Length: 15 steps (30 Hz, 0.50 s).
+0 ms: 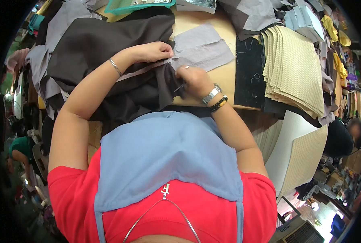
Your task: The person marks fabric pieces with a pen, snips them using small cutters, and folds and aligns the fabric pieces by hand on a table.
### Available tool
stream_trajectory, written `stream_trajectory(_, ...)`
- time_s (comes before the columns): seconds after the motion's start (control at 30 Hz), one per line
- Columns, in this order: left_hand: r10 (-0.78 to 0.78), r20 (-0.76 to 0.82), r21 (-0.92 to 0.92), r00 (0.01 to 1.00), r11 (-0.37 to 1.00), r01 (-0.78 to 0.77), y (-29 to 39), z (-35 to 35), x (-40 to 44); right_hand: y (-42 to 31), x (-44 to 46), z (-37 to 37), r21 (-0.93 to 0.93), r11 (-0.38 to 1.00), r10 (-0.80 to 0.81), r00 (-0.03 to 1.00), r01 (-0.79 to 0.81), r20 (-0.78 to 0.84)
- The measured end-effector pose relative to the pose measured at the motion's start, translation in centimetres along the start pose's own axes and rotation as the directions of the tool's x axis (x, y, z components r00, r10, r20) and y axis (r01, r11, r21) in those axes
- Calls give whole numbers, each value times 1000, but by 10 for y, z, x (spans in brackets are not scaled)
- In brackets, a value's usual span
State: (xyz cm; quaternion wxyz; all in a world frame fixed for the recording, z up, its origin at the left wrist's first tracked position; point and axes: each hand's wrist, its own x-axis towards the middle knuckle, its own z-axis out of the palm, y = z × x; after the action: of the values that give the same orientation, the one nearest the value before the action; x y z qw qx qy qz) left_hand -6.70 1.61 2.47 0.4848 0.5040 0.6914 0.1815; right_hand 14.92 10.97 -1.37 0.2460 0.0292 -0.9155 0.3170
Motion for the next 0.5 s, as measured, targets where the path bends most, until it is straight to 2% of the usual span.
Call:
stream_trajectory(0.1, -56, 74, -96, 996, 993, 63, 2, -1, -3, 8, -6, -8, 72, 980, 188, 982, -186, -20)
stream_trajectory(0.17, -49, 68, -81, 997, 995, 54, 5, -3, -4, 2, 1, -15, 143, 940, 315, 949, -309, -22)
stream_trajectory(0.2, -45, 66, -75, 997, 996, 50, 7, -2, -4, 3, 3, -12, 114, 965, 248, 965, -238, -86)
stream_trajectory(0.3, -40, 91, -89, 995, 995, 48, 7, -4, -4, -4, 12, -3, 168, 947, 288, 955, -273, -75)
stream_trajectory(0.33, -30, 89, -108, 996, 993, 40, 6, -4, -4, -5, 16, 6, 88, 956, 287, 952, -279, -108)
stream_trajectory(0.5, 27, 35, -132, 999, 991, -22, -2, 2, 0, -12, 22, 12, 75, 959, 283, 947, -275, -153)
